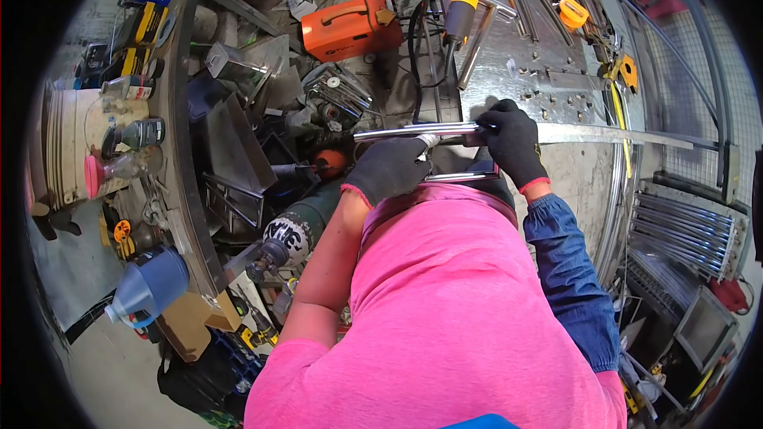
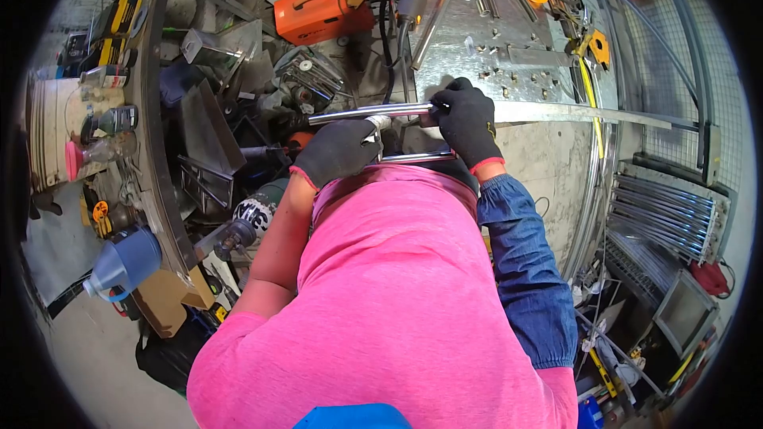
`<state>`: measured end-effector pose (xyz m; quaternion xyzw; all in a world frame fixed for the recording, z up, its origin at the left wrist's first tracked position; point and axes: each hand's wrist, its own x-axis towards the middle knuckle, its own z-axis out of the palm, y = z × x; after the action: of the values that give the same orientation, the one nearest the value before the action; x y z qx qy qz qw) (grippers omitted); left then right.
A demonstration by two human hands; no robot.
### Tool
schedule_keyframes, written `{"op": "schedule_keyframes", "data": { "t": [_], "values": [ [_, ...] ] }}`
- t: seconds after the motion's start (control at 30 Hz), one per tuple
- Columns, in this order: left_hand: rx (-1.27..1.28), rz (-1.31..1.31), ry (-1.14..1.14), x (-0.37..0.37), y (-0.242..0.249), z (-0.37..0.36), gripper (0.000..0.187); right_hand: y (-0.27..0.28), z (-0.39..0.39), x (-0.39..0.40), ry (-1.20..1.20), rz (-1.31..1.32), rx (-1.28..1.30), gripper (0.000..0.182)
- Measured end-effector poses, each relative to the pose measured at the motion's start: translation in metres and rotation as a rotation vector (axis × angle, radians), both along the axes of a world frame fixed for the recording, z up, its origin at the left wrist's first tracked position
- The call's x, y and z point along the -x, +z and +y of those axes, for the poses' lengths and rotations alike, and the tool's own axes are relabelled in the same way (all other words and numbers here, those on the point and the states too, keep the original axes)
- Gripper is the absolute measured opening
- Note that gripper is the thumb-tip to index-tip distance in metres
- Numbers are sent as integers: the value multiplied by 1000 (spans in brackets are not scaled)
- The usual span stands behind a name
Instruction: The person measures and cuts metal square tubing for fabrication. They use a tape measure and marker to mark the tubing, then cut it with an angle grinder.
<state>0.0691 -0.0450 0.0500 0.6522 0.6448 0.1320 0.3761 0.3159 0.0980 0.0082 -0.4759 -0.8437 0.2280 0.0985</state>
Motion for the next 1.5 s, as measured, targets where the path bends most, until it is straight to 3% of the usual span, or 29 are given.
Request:
{"op": "schedule_keyframes", "data": {
  "t": [0.5, 0.8, 1.5],
  "values": [
    [205, 54, -236, -5, 11, 0, 44, -3, 1, 0, -8, -20, 9, 16],
    [-58, -12, -9, 8, -3, -7, 45, -2, 1, -1, -2, -6, 13, 17],
    [147, 90, -182, -6, 4, 7, 47, 0, 0, 0, -9, 6, 6, 17]
  ]
}}
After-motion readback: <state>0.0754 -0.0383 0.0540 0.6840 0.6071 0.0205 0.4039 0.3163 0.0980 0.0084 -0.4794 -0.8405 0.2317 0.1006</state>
